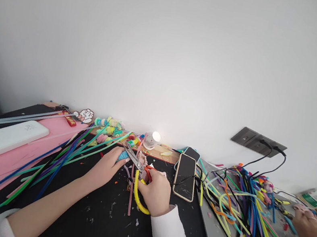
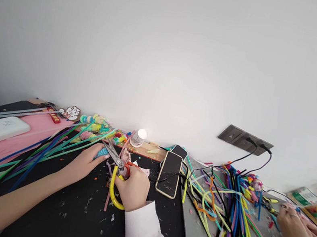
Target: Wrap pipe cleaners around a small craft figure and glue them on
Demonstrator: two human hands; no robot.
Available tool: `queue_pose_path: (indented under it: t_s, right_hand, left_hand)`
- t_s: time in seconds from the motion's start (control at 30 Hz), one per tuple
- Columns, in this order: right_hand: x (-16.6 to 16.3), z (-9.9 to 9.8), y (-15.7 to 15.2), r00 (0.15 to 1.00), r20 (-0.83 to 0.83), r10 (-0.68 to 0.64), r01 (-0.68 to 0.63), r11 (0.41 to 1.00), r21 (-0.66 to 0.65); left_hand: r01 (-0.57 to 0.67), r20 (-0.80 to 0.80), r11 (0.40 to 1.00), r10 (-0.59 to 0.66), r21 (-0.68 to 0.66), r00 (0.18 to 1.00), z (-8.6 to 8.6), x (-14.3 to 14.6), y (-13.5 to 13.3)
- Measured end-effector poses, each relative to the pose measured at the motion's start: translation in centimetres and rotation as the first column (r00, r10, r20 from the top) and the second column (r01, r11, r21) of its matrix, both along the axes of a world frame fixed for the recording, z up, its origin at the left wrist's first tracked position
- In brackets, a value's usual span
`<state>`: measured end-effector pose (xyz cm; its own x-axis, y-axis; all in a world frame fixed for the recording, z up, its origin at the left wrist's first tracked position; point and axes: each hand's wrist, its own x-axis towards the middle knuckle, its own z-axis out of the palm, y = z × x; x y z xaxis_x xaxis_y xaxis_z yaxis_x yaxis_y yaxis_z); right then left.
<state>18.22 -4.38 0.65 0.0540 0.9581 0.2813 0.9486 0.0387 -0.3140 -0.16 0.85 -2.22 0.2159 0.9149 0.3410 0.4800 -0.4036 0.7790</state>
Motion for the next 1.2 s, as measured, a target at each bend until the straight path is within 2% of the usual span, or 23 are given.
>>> queue_pose_path:
  t_s: [0.3,0.5,0.6,0.77,1.2]
  right_hand:
    - [0.31,0.26,0.08,0.998,-0.038,-0.050,0.051,0.998,0.034]
    - [0.44,0.11,-0.13,0.987,-0.158,0.034,-0.020,0.996,0.091]
    - [0.28,0.09,-0.25,0.990,-0.125,0.069,-0.061,0.996,0.064]
    - [-0.10,0.19,-0.22,0.997,-0.059,0.058,-0.057,0.998,0.019]
    - [0.02,0.43,-0.14,0.998,-0.040,0.042,-0.043,0.999,-0.031]
  left_hand:
    - [-0.015,0.026,1.000,0.015,-0.006,1.000,0.64,0.15,-0.34]
    - [0.012,0.053,1.000,-0.011,-0.006,0.999,0.91,0.18,-0.53]
    - [0.025,0.052,1.000,-0.026,0.011,0.998,0.75,0.19,-0.37]
    - [0.024,0.051,1.000,-0.024,0.005,0.998,0.55,0.25,-0.26]
    - [0.007,0.038,1.000,-0.007,0.006,0.999,0.57,0.26,-0.30]
